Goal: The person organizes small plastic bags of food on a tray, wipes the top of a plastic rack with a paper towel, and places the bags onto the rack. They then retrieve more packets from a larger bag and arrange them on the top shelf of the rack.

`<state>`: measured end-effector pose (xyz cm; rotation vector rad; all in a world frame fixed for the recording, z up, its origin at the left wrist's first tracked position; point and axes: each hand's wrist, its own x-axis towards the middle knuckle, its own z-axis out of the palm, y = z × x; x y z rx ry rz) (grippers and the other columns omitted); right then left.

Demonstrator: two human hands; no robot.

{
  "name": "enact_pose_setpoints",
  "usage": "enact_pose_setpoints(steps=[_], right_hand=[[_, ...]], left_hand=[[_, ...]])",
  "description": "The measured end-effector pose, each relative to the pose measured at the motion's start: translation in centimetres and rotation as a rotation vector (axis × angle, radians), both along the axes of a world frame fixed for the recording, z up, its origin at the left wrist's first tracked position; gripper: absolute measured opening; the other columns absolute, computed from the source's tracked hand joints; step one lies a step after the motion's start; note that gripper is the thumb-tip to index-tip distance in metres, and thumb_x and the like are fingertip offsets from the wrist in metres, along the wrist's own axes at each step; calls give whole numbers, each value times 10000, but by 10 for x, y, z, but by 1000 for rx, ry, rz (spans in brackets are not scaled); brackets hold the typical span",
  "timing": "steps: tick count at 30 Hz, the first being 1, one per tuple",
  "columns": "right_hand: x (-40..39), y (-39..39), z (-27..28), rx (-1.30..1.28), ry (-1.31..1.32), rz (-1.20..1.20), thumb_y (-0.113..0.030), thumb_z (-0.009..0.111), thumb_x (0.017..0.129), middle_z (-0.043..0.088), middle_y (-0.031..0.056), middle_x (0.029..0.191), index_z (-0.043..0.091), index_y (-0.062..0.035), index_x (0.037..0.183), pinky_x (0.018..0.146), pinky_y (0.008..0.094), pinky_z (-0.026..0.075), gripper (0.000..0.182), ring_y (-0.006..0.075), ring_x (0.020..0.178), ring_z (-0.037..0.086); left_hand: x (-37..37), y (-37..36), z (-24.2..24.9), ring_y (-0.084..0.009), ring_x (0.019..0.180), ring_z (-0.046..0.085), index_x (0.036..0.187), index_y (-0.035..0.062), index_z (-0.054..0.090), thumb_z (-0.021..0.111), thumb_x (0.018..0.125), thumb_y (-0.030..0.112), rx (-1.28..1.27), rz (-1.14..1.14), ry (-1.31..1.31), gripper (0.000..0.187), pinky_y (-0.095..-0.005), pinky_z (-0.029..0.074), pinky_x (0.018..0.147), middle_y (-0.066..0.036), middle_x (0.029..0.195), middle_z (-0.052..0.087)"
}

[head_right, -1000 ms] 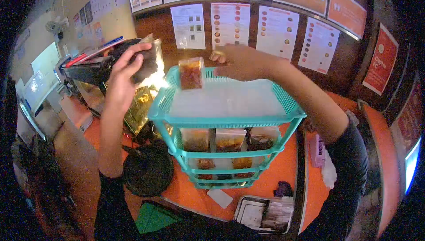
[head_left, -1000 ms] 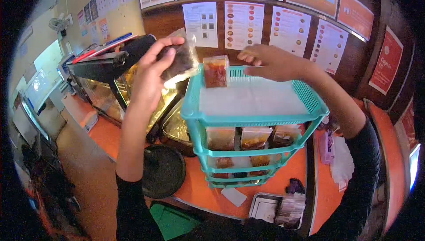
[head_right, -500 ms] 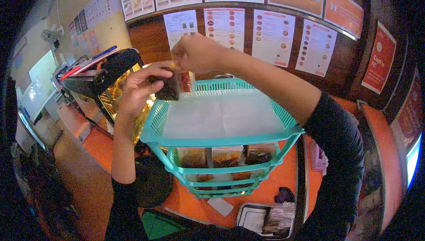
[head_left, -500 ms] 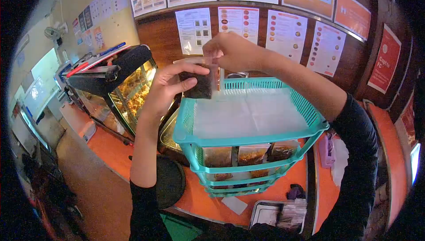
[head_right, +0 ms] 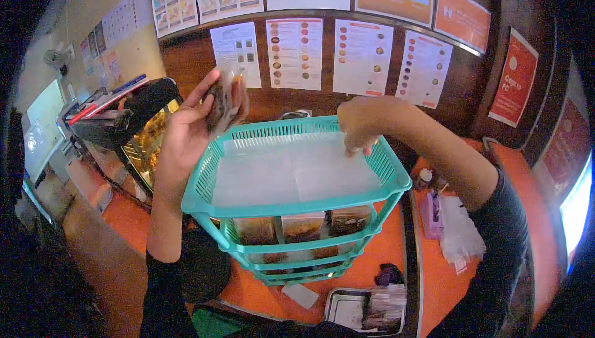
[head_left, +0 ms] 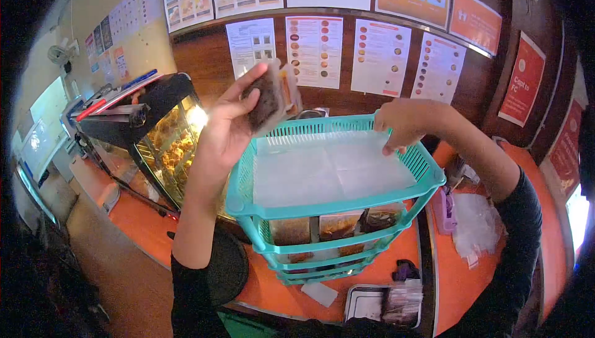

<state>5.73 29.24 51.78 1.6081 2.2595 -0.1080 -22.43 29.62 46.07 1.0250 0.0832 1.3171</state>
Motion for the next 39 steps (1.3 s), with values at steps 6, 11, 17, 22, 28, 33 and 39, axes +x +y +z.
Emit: enact_pose_setpoints(steps=[6,11,17,22,28,33,39], right_hand=[[5,1,-32,230,-11,66,-277,723,720,639,186,978,618,29,1015,775,439,508,438,310,896,650],[6,10,-36,267,23,110,-271,720,643,653,237,895,660,48,812,736,444,536,366,363,880,644],[8,10,-27,221,81,96,-289,710,709,603,236,936,571,27,1037,831,426,474,476,356,992,582],[4,-17,-6,130,349,-26,-244,708,732,576,213,1039,369,-22,1197,832,416,474,617,319,1033,576],[5,-39,0,86,891,-132,-78,722,695,520,156,1131,224,-163,1347,663,325,514,824,274,993,577],[-2,-28,10,97,1050,-215,5,632,716,514,138,1092,318,-181,1334,672,305,525,718,223,928,583],[-38,-15,5,-8,1248,-87,11,611,717,537,103,1000,407,-133,1294,705,309,507,629,195,896,584]], left_hand=[[2,4,-2,-253,1171,521,1276,9,497,475,907,23,-47,-29,244,371,-379,385,1046,-137,1269,532],[2,9,-2,-254,1163,524,1262,2,512,530,883,49,-34,-124,440,382,-382,393,1027,-119,1273,535],[7,11,3,-224,1072,576,1253,25,527,527,861,-1,-47,-211,606,393,-406,457,965,-105,1179,584],[7,18,1,-227,1061,577,1259,33,527,534,856,13,-132,-316,662,404,-414,462,948,-92,1158,592],[8,23,-3,-226,1079,556,1253,43,535,533,855,21,-138,-322,664,399,-418,460,948,-85,1177,579],[6,19,0,-234,1091,556,1264,45,519,535,854,31,-136,-328,638,411,-426,454,958,-92,1181,579],[-2,12,1,-259,1127,546,1304,36,472,523,867,49,-148,-232,460,439,-446,427,991,-119,1229,555]])
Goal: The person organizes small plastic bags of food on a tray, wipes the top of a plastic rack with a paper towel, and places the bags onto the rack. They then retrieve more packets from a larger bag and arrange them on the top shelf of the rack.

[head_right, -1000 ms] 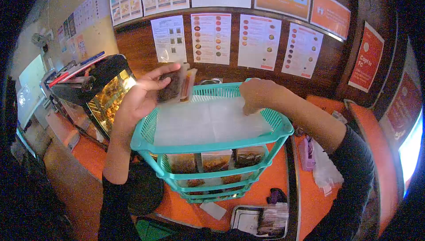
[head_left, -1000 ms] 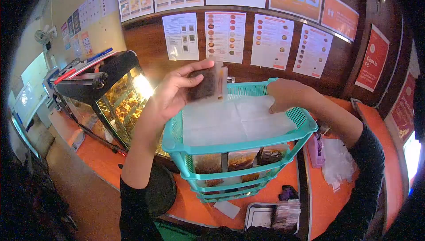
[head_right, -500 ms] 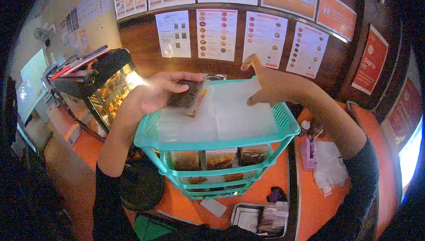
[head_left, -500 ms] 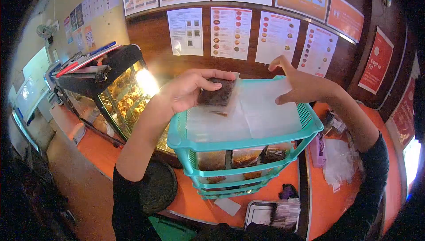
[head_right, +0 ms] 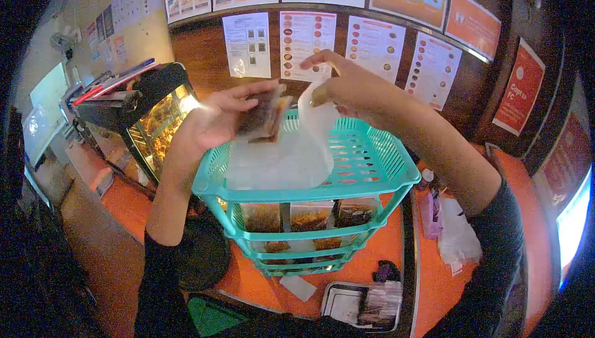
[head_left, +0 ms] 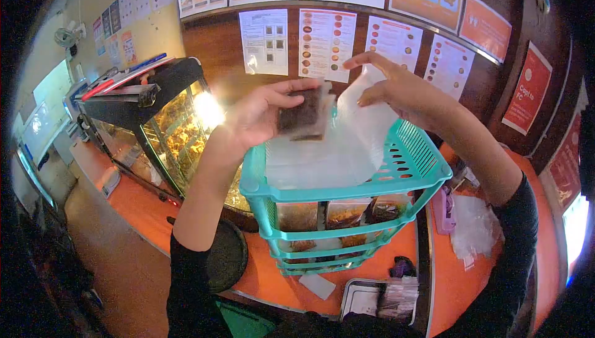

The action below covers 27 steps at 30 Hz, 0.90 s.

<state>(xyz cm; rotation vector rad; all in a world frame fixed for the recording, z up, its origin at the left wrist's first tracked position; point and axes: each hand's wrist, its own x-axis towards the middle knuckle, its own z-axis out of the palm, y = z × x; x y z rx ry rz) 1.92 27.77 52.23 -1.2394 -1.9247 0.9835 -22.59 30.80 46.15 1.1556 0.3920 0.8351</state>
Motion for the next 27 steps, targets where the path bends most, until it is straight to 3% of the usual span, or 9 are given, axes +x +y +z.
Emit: enact_pose_setpoints(steps=[5,8,11,15,17,18,19,22,27], right_hand=[[-42,-2,-8,-66,80,57,-95,629,784,526,134,1056,384,-80,1319,779,331,520,588,188,907,585],[-64,-10,-17,-157,208,81,-210,604,850,536,133,1063,378,-86,1318,759,326,518,534,185,914,586],[-70,-12,-15,-203,-12,58,-280,566,888,541,142,1083,350,-86,1339,759,321,516,537,193,948,578],[-45,12,-9,51,-509,397,-395,565,891,525,188,1215,371,-44,1354,895,406,469,613,270,1053,559],[-38,17,-27,516,-885,575,-470,576,870,498,205,1262,409,-52,1346,989,461,376,656,337,1165,474],[-41,15,-32,422,-867,700,-573,521,861,365,246,1374,284,-80,1427,1074,503,254,788,404,1297,308],[-43,10,-43,422,-864,698,-573,521,861,365,246,1374,284,-80,1427,1074,503,254,788,404,1297,308],[-47,1,-70,251,-1107,521,-712,341,853,67,250,1499,6,-142,1481,1123,527,121,912,450,1384,68],[-39,7,-53,299,-1024,459,-790,326,789,69,232,1512,68,-151,1483,1106,554,159,978,437,1385,98]], left_hand=[[-40,-21,13,-288,1186,506,1277,18,482,458,901,16,130,289,-271,376,-442,382,1041,-114,1309,509],[-62,-39,22,-244,1160,526,1260,-1,483,425,905,-21,209,275,-451,360,-390,423,1024,-126,1248,534],[-70,-61,26,-241,1165,523,1264,0,475,427,908,-14,232,375,-366,361,-386,428,1021,-127,1249,532],[-73,-73,23,-232,1141,541,1255,6,489,433,913,1,233,295,-343,347,-377,429,1016,-119,1227,543],[-63,-73,23,-225,1121,553,1248,12,498,452,909,10,221,333,-334,342,-375,429,1014,-110,1214,551],[-57,-73,24,-224,1116,556,1247,12,498,464,904,11,220,315,-310,345,-374,432,1010,-105,1206,555],[-50,-72,26,-222,1111,559,1247,13,498,476,899,13,218,295,-284,348,-373,434,1006,-100,1198,560],[-32,-62,28,-204,1058,578,1217,13,529,502,882,10,225,291,-149,337,-358,457,962,-94,1172,571],[-11,-41,21,-153,996,589,1090,17,631,552,836,3,421,427,210,266,-288,461,898,-65,1054,632]])
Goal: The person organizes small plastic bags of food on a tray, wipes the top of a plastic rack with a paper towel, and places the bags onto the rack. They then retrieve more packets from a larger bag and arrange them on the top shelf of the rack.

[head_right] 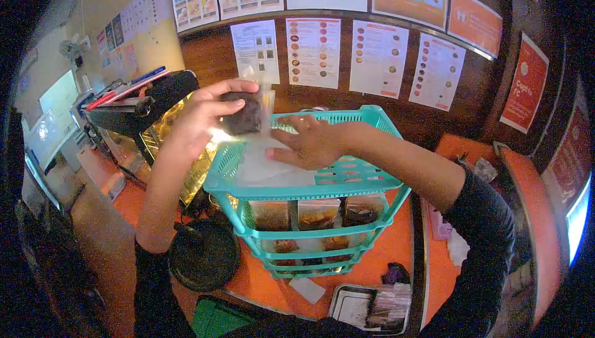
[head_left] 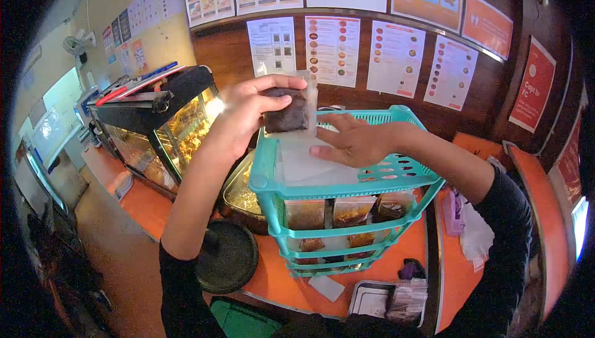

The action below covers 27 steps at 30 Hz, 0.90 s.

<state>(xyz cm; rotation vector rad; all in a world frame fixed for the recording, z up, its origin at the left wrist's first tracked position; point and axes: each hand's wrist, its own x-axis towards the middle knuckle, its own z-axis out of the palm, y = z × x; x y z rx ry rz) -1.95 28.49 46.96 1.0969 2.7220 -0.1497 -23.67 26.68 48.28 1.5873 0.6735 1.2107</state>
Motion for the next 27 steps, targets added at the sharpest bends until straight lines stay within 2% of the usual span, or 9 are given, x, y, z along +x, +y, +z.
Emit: enact_pose_setpoints(steps=[5,8,10,11,15,18,21,24,27], right_hand=[[15,3,-33,-26,43,-54,-795,326,786,95,220,1508,100,-62,1467,1107,541,176,1026,418,1381,142],[16,-9,-16,1,72,-24,-787,350,786,122,229,1496,114,-4,1451,1104,534,195,1054,433,1361,186],[19,-16,3,61,-13,-54,-729,361,834,105,278,1475,89,25,1444,1121,481,183,1007,429,1381,117],[23,-16,13,73,-7,-34,-683,394,856,115,273,1474,81,29,1446,1115,468,204,976,428,1361,182],[39,-13,40,73,66,-65,-617,423,887,200,262,1450,130,12,1446,1102,455,240,891,401,1328,266],[49,-16,47,69,95,-67,-532,462,912,332,242,1383,194,-12,1441,1089,438,271,789,361,1290,337],[57,-12,43,89,188,101,-470,483,926,422,220,1308,255,-35,1429,1071,418,299,703,332,1275,367],[55,-17,50,-20,194,56,-416,496,935,441,213,1294,319,-31,1399,1039,415,342,629,316,1245,408],[56,-17,47,-35,181,8,-402,494,938,464,214,1279,402,-53,1356,983,408,405,552,301,1177,481]], left_hand=[[12,14,-14,-148,973,613,1055,12,671,597,788,-36,173,75,250,282,-278,449,922,-69,1054,669],[12,18,-18,-156,991,609,1065,20,669,591,788,-44,95,58,269,295,-286,450,925,-72,1074,664],[12,20,-20,-166,1000,608,1069,26,669,597,781,-45,137,65,290,305,-292,450,926,-78,1083,662],[12,19,-21,-176,1009,607,1072,32,669,603,775,-47,183,70,310,315,-297,451,927,-84,1091,660],[8,21,-24,-195,1037,601,1076,46,672,622,761,-45,135,57,358,331,-308,443,949,-96,1110,654],[-5,38,-36,-193,1065,590,1086,45,667,639,762,-33,321,34,469,335,-306,434,966,-99,1121,649],[-13,44,-36,-194,1091,579,1096,49,666,656,757,-27,346,19,474,348,-307,425,980,-99,1147,638],[-14,51,-37,-194,1097,577,1106,63,666,675,748,-18,460,63,381,368,-305,424,980,-99,1156,636],[-9,51,-40,-222,1079,594,1052,69,692,670,698,-61,365,44,172,378,-320,427,980,-120,1104,659]])
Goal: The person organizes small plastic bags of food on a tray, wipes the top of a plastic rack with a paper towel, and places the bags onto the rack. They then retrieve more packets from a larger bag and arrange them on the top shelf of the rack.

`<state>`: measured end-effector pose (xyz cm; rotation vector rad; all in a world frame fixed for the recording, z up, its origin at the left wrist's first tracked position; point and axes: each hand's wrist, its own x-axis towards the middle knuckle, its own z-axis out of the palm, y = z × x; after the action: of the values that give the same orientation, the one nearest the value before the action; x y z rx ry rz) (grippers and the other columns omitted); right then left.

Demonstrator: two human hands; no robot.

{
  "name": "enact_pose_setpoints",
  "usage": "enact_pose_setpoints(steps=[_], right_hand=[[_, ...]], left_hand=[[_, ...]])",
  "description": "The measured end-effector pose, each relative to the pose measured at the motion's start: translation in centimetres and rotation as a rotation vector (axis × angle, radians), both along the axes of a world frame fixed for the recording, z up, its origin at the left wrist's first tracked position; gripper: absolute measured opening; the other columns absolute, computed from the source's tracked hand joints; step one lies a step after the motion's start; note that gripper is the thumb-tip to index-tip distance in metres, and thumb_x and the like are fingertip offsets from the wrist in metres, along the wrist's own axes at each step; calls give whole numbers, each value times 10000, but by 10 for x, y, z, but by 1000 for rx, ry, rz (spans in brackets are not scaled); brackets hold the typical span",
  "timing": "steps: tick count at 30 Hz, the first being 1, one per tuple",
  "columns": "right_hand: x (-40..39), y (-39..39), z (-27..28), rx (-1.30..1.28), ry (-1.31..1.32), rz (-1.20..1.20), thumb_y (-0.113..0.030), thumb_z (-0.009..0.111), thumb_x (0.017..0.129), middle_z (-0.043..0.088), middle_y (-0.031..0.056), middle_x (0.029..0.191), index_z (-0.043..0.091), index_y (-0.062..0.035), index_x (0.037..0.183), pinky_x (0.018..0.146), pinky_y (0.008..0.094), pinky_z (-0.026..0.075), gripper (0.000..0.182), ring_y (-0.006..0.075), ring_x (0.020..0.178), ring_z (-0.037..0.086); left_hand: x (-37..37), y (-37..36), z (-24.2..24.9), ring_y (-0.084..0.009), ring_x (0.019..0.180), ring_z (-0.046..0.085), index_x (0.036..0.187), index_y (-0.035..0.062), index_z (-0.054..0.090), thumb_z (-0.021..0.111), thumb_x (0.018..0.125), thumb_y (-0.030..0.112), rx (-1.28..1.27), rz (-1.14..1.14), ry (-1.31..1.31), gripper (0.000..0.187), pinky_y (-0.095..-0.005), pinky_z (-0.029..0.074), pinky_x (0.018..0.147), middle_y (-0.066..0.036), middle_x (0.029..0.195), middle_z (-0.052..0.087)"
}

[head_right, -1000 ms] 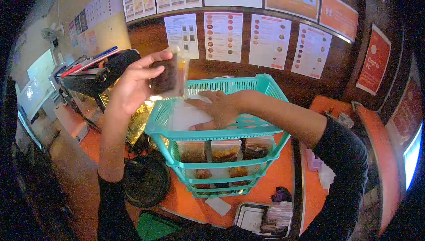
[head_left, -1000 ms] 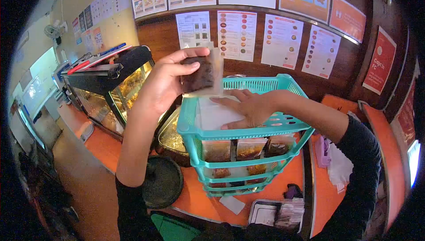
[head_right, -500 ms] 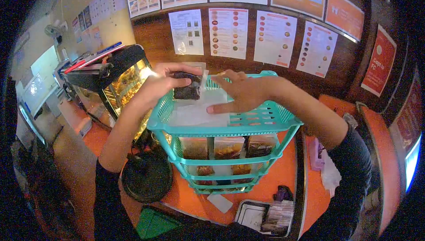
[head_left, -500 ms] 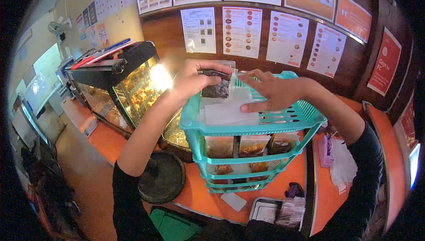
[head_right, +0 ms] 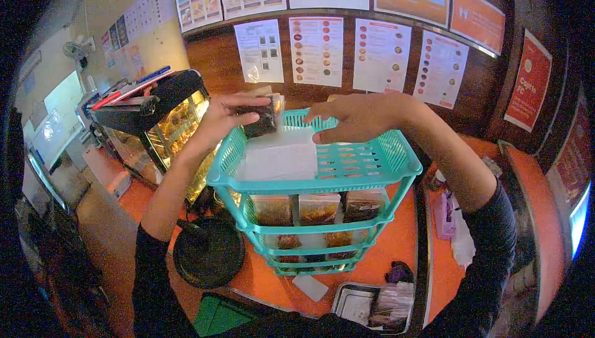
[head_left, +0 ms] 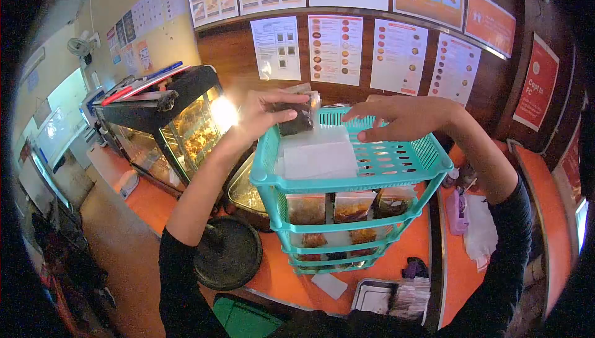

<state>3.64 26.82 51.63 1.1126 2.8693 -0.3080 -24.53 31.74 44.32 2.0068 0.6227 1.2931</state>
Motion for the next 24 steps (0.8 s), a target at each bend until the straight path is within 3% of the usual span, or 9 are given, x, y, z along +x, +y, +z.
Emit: enact_pose_setpoints(steps=[3,5,8,12,14,15,18,21,24], right_hand=[[-6,-4,-6,-73,-9,-20,-389,499,936,502,204,1246,477,-79,1305,928,401,453,482,290,1091,551],[-6,2,-18,-55,47,28,-404,533,889,595,221,1120,569,-66,1195,930,440,434,457,353,1081,564],[-10,14,-29,10,79,47,-372,570,859,622,211,1070,593,-56,1151,891,438,458,430,356,1034,593],[-19,20,-24,67,67,34,-373,604,835,641,203,1019,601,-59,1127,865,444,471,429,359,989,612],[-28,15,-18,201,231,-96,-297,611,871,643,133,976,579,-21,1110,820,367,482,366,273,930,620],[-32,13,-15,204,229,-96,-297,611,871,643,133,976,579,-21,1110,820,367,482,366,273,930,620],[-48,11,-8,166,613,-86,-349,686,818,651,129,857,574,29,1054,751,308,486,460,181,835,626],[-51,7,6,-54,611,-183,-312,704,803,653,99,786,599,18,1006,667,271,494,401,159,724,633],[-34,25,5,-82,577,-282,-231,707,793,656,90,740,627,22,919,576,237,496,294,141,624,633]], left_hand=[[-4,-1,2,-237,1091,584,1029,118,710,698,690,-27,112,123,253,369,-335,417,990,-114,1092,665],[-5,-7,7,-264,1043,598,1013,91,714,726,670,12,116,217,374,352,-351,435,956,-120,1080,669],[-9,-4,3,-249,990,608,994,107,723,748,651,29,364,330,466,353,-342,436,941,-110,1030,686],[-10,-11,5,-231,983,603,980,109,728,753,642,17,392,313,386,351,-346,426,951,-97,960,698],[-8,-21,13,-228,980,601,965,93,730,751,651,7,230,215,309,326,-342,427,945,-97,935,694],[-6,-23,16,-228,980,601,965,93,730,751,651,7,232,215,306,326,-342,427,945,-97,935,694],[1,-25,24,-200,973,604,951,75,730,736,668,-28,290,148,210,301,-322,438,930,-101,934,686],[24,-26,33,-174,989,598,1091,61,671,736,682,-33,264,85,179,424,-309,448,916,-106,1002,664],[50,-30,39,-175,1027,597,1284,99,499,758,679,-1,330,39,141,665,-320,471,896,-101,1174,605]])
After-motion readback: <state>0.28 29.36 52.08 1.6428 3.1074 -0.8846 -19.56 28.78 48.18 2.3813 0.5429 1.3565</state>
